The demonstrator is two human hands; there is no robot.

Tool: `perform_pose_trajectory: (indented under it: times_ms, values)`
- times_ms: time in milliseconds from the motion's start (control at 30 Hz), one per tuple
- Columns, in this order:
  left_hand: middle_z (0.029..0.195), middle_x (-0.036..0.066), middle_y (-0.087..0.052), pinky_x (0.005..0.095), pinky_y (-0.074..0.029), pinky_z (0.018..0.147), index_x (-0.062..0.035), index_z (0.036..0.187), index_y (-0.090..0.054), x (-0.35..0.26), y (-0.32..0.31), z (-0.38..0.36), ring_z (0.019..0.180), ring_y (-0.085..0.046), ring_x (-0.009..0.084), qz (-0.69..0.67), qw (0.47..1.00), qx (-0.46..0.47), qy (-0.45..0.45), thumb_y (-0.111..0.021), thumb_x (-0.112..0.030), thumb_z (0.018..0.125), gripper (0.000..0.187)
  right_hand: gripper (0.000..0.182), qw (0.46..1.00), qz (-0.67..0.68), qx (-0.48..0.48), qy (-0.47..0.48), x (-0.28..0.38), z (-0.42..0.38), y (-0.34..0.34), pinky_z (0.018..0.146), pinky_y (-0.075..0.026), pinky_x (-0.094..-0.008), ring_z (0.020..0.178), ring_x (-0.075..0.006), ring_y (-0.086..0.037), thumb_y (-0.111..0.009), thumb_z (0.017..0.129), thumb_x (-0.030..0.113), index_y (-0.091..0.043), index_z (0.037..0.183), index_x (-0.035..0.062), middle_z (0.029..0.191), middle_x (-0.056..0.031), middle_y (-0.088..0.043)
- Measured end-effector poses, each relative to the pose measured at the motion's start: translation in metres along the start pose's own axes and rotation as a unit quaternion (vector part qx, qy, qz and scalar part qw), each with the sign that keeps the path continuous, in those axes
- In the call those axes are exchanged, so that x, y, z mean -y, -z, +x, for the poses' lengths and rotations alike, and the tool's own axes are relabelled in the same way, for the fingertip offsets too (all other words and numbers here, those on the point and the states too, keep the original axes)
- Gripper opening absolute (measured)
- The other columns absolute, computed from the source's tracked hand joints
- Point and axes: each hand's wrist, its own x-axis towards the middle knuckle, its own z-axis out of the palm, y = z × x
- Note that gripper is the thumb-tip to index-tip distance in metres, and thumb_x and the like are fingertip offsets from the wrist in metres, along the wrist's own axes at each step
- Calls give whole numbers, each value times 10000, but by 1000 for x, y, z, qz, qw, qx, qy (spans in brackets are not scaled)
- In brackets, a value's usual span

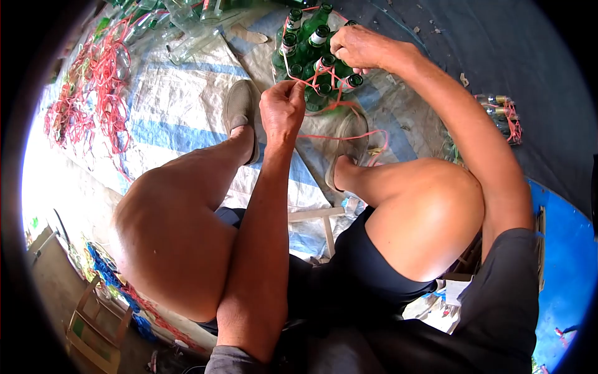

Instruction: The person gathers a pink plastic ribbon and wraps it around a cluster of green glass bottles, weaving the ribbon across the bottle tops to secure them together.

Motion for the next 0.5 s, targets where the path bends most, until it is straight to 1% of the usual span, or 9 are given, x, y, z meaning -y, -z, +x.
perform_pose_trajectory:
  times_ms: [67, 100, 167, 200, 233, 300, 333, 467, 500]
  values:
    - [829, 196, -747, 415, -564, 739, -44, 1010, -794, -4, 5, 2, 772, -748, 342, 43, 999, 8, -12, -711, -314, 901, 302, 346, 999, -22, 24, 20, 12, -17, 5, 560, -571, -409, 602, -280, -713, -675, 888, 250, -716, 1048, -54, 751, -219, -712]
    - [794, 178, -739, 390, -553, 713, -14, 997, -784, -8, 7, 3, 737, -722, 280, 61, 998, 11, -25, -713, -287, 904, 297, 395, 998, -35, 35, 29, 18, -25, 9, 570, -555, -422, 613, -291, -711, -706, 872, 314, -729, 1005, -57, 744, -231, -704]
    - [725, 142, -725, 341, -530, 661, 47, 971, -763, -15, 13, 3, 669, -668, 156, 98, 994, 14, -50, -716, -234, 911, 291, 613, 994, -99, 8, 38, 24, -30, -2, 817, -570, -496, 960, -414, -720, -787, 791, 508, -721, 986, -70, 929, -301, -715]
    - [723, 183, -710, 382, -547, 681, 8, 953, -774, -16, 14, 5, 673, -709, 248, 112, 992, 13, -53, -690, -267, 894, 294, 622, 995, -96, -14, 28, 33, -35, -8, 848, -572, -497, 971, -416, -723, -798, 787, 512, -722, 981, -75, 943, -297, -720]
    - [733, 188, -710, 390, -549, 685, -7, 952, -777, -16, 15, 4, 682, -713, 274, 132, 989, 11, -67, -682, -270, 893, 286, 631, 995, -94, -37, 19, 41, -40, -14, 879, -574, -499, 982, -418, -725, -809, 782, 515, -724, 977, -79, 958, -293, -724]
    - [752, 199, -710, 407, -553, 694, -36, 949, -784, -16, 16, 8, 699, -720, 324, 172, 980, 7, -98, -666, -276, 891, 273, 720, 984, -107, -139, -23, 48, -43, -40, 984, -548, -504, 1143, -459, -659, -853, 728, 524, -696, 1158, -31, 1244, -298, -642]
    - [790, 215, -708, 437, -559, 711, -73, 947, -792, -15, 18, 10, 754, -715, 397, 175, 980, 16, -93, -654, -280, 884, 257, 715, 988, -72, -135, -36, 47, -43, -45, 991, -543, -506, 1163, -461, -645, -844, 735, 505, -677, 1179, -30, 1267, -299, -616]
    - [810, 213, -716, 455, -565, 716, -88, 946, -798, -20, 22, 10, 782, -714, 413, 202, 973, 7, -110, -665, -288, 889, 246, 654, 975, -14, -193, -113, 61, -46, -64, 978, -548, -510, 1156, -458, -646, -804, 766, 437, -644, 1183, -41, 1284, -294, -588]
    - [812, 212, -716, 459, -566, 715, -91, 946, -799, -21, 21, 9, 785, -713, 416, 211, 971, 9, -112, -671, -291, 892, 244, 620, 962, -22, -231, -147, 69, -45, -70, 985, -558, -465, 1179, -382, -648, -832, 775, 337, -634, 1228, -38, 1318, -248, -582]
